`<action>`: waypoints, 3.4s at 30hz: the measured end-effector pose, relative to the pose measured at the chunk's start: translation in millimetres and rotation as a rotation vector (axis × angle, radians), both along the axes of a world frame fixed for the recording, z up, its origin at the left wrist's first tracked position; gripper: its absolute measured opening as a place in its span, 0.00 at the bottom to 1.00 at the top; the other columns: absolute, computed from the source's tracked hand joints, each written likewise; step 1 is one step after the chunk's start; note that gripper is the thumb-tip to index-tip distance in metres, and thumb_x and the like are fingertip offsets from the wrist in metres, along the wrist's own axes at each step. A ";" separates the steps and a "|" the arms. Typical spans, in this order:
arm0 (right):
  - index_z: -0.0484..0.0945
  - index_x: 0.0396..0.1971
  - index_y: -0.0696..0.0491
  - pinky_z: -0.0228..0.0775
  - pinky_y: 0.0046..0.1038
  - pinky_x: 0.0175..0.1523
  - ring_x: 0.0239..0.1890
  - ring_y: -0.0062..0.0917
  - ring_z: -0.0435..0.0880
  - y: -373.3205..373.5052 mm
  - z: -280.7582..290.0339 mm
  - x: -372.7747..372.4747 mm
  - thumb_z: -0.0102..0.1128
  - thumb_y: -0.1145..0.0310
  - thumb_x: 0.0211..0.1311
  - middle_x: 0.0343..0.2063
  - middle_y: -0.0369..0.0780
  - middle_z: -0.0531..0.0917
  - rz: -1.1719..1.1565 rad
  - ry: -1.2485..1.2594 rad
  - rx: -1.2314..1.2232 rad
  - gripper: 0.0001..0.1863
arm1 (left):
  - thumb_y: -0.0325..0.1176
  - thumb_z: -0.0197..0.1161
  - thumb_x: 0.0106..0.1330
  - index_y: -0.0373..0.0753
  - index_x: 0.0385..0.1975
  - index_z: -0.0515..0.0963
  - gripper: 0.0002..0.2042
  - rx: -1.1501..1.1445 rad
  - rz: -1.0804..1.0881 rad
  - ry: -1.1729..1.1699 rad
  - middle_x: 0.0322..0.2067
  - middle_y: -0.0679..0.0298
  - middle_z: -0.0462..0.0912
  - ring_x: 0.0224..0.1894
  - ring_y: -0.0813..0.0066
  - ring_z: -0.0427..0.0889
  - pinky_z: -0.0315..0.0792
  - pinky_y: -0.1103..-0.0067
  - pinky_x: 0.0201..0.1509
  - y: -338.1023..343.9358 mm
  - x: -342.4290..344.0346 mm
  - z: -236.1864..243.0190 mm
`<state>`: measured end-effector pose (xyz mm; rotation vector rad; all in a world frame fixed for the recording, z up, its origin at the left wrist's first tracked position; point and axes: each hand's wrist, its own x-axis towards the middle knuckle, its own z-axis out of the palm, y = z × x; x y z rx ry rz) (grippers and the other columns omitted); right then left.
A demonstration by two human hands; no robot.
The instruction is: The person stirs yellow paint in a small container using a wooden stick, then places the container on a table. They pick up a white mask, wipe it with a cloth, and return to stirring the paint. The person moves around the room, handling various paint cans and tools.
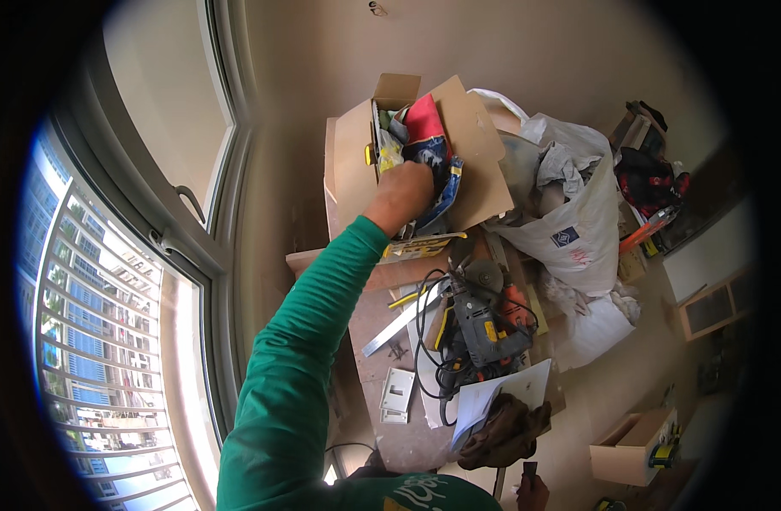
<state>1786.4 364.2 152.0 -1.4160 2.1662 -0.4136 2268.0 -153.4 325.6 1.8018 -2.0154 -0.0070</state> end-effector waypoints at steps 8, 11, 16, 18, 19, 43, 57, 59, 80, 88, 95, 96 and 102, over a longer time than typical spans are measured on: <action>0.83 0.39 0.56 0.74 0.46 0.36 0.28 0.44 0.82 17.4 -16.9 -5.4 0.51 0.52 0.80 0.23 0.47 0.83 -0.002 -0.038 0.069 0.22 | 0.51 0.66 0.66 0.36 0.50 0.83 0.23 -0.259 0.094 0.304 0.47 0.40 0.84 0.51 0.40 0.85 0.80 0.54 0.54 -49.2 -30.8 18.4; 0.83 0.40 0.57 0.73 0.45 0.35 0.28 0.44 0.82 13.9 -13.7 -6.4 0.52 0.52 0.79 0.24 0.47 0.83 -0.028 -0.001 0.085 0.21 | 0.51 0.65 0.66 0.38 0.51 0.83 0.24 -0.102 0.183 0.081 0.54 0.43 0.80 0.57 0.38 0.80 0.77 0.52 0.55 -79.1 -40.7 1.3; 0.83 0.42 0.58 0.74 0.45 0.36 0.30 0.46 0.83 21.1 -10.0 -15.2 0.54 0.53 0.79 0.25 0.49 0.83 -0.148 -0.035 0.007 0.21 | 0.42 0.66 0.64 0.36 0.38 0.89 0.15 -0.119 0.185 -0.122 0.42 0.48 0.90 0.46 0.48 0.89 0.84 0.62 0.48 -106.2 15.5 -2.9; 0.84 0.47 0.58 0.75 0.46 0.37 0.31 0.50 0.84 31.0 -14.0 -21.0 0.54 0.54 0.79 0.29 0.53 0.85 -0.118 -0.022 0.027 0.21 | 0.40 0.66 0.61 0.39 0.35 0.89 0.12 -0.097 0.111 -0.153 0.40 0.51 0.90 0.44 0.49 0.90 0.83 0.59 0.51 -110.5 41.2 4.3; 0.85 0.48 0.58 0.75 0.47 0.37 0.31 0.50 0.84 35.8 -17.4 -23.7 0.54 0.54 0.79 0.29 0.53 0.85 -0.080 0.002 0.020 0.21 | 0.40 0.67 0.58 0.42 0.33 0.90 0.11 -0.163 0.055 -0.137 0.39 0.56 0.91 0.42 0.51 0.90 0.82 0.58 0.51 -111.4 49.1 8.2; 0.83 0.54 0.58 0.72 0.41 0.35 0.27 0.37 0.80 53.5 -62.5 -41.0 0.54 0.49 0.79 0.27 0.49 0.83 -0.195 0.010 0.120 0.26 | 0.51 0.66 0.64 0.43 0.54 0.86 0.24 -0.271 -0.439 0.183 0.48 0.47 0.85 0.59 0.50 0.81 0.69 0.52 0.65 -37.6 -10.9 53.4; 0.83 0.49 0.58 0.72 0.42 0.36 0.27 0.38 0.80 49.5 -66.5 -54.1 0.54 0.49 0.79 0.26 0.47 0.83 -0.097 0.041 0.028 0.24 | 0.36 0.60 0.71 0.43 0.45 0.83 0.10 -0.230 0.127 -0.512 0.39 0.59 0.90 0.56 0.55 0.82 0.69 0.51 0.56 -85.8 23.0 3.6; 0.83 0.48 0.58 0.72 0.42 0.36 0.27 0.39 0.80 51.2 -68.1 -60.6 0.54 0.49 0.79 0.25 0.47 0.82 -0.075 0.016 0.020 0.24 | 0.37 0.62 0.69 0.43 0.50 0.81 0.13 -0.211 0.097 -0.534 0.41 0.59 0.89 0.57 0.56 0.81 0.68 0.51 0.59 -87.7 22.7 4.9; 0.78 0.66 0.54 0.76 0.37 0.59 0.59 0.49 0.84 59.9 -26.5 -58.6 0.48 0.52 0.80 0.58 0.55 0.83 -0.160 -0.038 0.353 0.27 | 0.61 0.65 0.62 0.42 0.37 0.92 0.26 -0.163 -0.270 -0.578 0.49 0.55 0.86 0.65 0.46 0.75 0.46 0.39 0.78 -25.4 10.8 -21.4; 0.73 0.70 0.56 0.73 0.38 0.65 0.66 0.48 0.79 99.6 -60.0 -70.3 0.48 0.52 0.81 0.64 0.53 0.79 -0.105 -0.088 0.180 0.29 | 0.55 0.62 0.67 0.46 0.43 0.91 0.21 0.101 -0.259 -0.433 0.55 0.60 0.85 0.74 0.49 0.66 0.42 0.39 0.79 -45.0 23.1 -4.0; 0.72 0.72 0.47 0.77 0.31 0.62 0.65 0.36 0.82 111.3 -73.2 -82.8 0.49 0.49 0.80 0.61 0.55 0.82 -0.371 -0.158 0.316 0.28 | 0.51 0.57 0.78 0.42 0.58 0.84 0.22 0.264 -0.495 0.099 0.63 0.59 0.81 0.78 0.52 0.59 0.45 0.52 0.81 -37.2 51.9 24.3; 0.72 0.73 0.45 0.78 0.29 0.60 0.64 0.33 0.83 104.2 -66.3 -85.3 0.48 0.48 0.80 0.60 0.56 0.82 -0.491 -0.160 0.526 0.29 | 0.50 0.57 0.78 0.41 0.58 0.83 0.22 0.253 -0.518 0.155 0.61 0.58 0.82 0.76 0.54 0.63 0.50 0.55 0.80 -32.7 50.7 29.3; 0.77 0.31 0.54 0.62 0.24 0.22 0.15 0.15 0.70 3.1 34.8 -56.5 0.62 0.63 0.75 0.15 0.31 0.73 -0.566 -0.468 -0.243 0.12 | 0.47 0.59 0.80 0.36 0.58 0.82 0.21 0.277 -0.588 0.503 0.43 0.62 0.87 0.48 0.72 0.82 0.75 0.73 0.60 20.0 25.1 69.2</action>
